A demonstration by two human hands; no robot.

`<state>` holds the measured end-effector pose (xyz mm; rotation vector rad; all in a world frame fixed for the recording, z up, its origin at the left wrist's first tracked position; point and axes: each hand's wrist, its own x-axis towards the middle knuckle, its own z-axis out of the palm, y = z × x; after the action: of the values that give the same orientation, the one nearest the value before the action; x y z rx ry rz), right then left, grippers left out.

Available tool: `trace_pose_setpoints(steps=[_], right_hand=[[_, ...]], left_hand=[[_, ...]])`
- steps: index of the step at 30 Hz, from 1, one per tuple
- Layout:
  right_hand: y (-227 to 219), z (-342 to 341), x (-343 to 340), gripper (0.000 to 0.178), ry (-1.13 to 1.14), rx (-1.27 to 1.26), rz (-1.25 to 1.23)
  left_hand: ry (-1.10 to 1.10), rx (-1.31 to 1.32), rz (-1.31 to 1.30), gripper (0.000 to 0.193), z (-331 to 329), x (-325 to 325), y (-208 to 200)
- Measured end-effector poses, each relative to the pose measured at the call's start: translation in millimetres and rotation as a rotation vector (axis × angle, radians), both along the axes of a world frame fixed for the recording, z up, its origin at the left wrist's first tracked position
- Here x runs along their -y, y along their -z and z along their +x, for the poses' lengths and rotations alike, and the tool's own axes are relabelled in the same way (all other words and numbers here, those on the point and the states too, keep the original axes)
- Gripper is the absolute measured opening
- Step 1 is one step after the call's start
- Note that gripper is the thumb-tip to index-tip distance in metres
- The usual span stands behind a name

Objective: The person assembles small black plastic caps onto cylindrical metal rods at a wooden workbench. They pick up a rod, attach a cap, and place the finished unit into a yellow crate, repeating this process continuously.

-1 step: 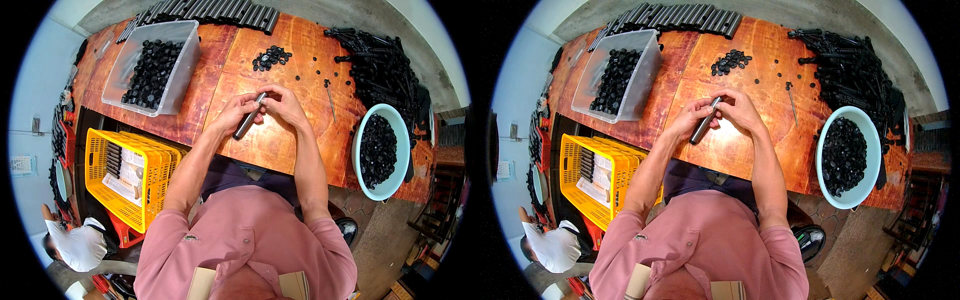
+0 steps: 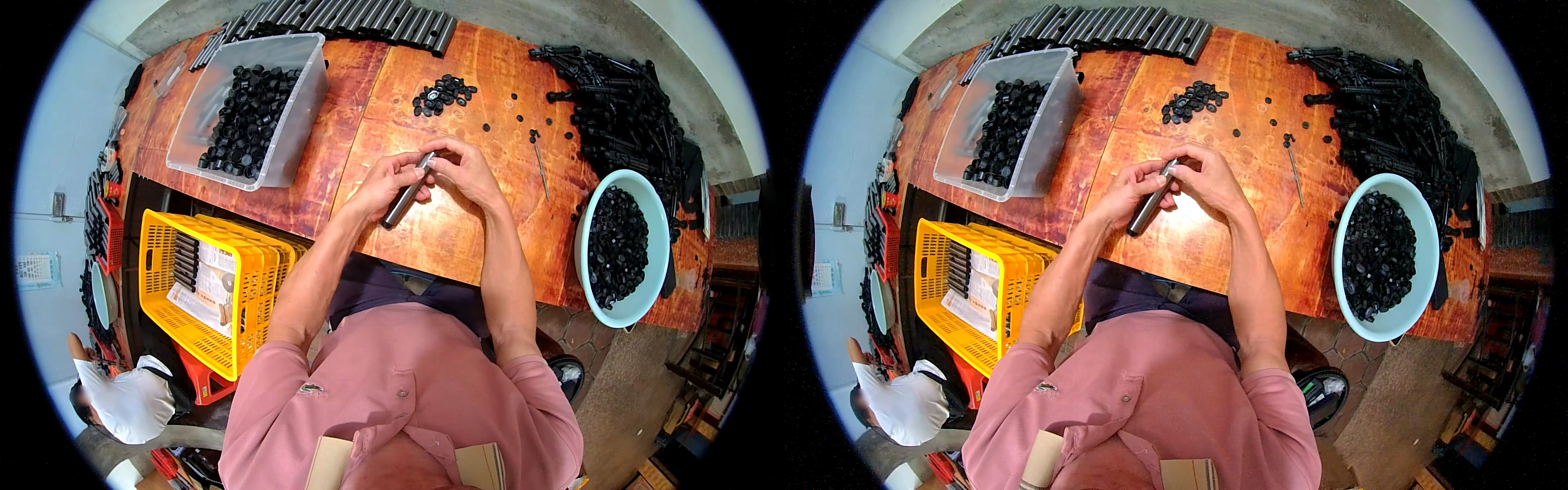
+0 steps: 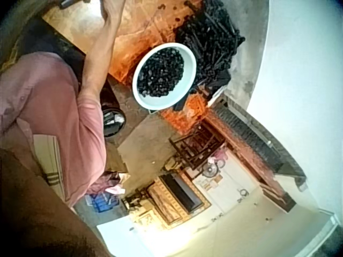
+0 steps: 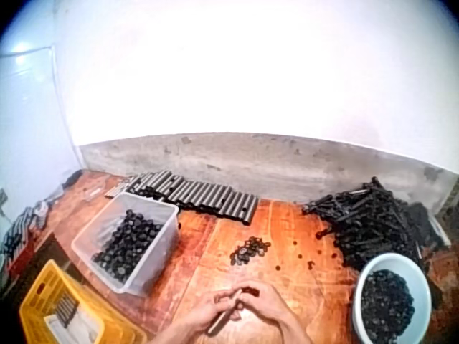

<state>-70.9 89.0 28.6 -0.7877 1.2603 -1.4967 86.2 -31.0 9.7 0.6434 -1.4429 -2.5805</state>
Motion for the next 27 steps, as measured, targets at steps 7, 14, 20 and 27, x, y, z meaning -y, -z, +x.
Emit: trace_pose_setpoints(steps=[7,14,20,27], right_hand=[[4.6,-3.9,2.0,0.019,0.118,-0.007,-0.034],[15.8,3.6,8.5,0.018,0.146,-0.061,-0.069],[20.5,-6.1,11.1,0.023,0.118,-0.274,0.05],[29.4,-12.4,10.7,0.021,0.146,-0.276,0.051]], left_hand=[[-0.094,0.162,-1.061,0.042,0.9,-24.4,-28.3],[-0.119,0.11,-1.499,0.041,-1.6,-12.8,-22.2],[-0.168,0.065,-1.416,0.04,-13.9,-2.7,-9.1],[-0.091,0.058,-1.466,0.042,-14.1,-0.4,-9.5]])
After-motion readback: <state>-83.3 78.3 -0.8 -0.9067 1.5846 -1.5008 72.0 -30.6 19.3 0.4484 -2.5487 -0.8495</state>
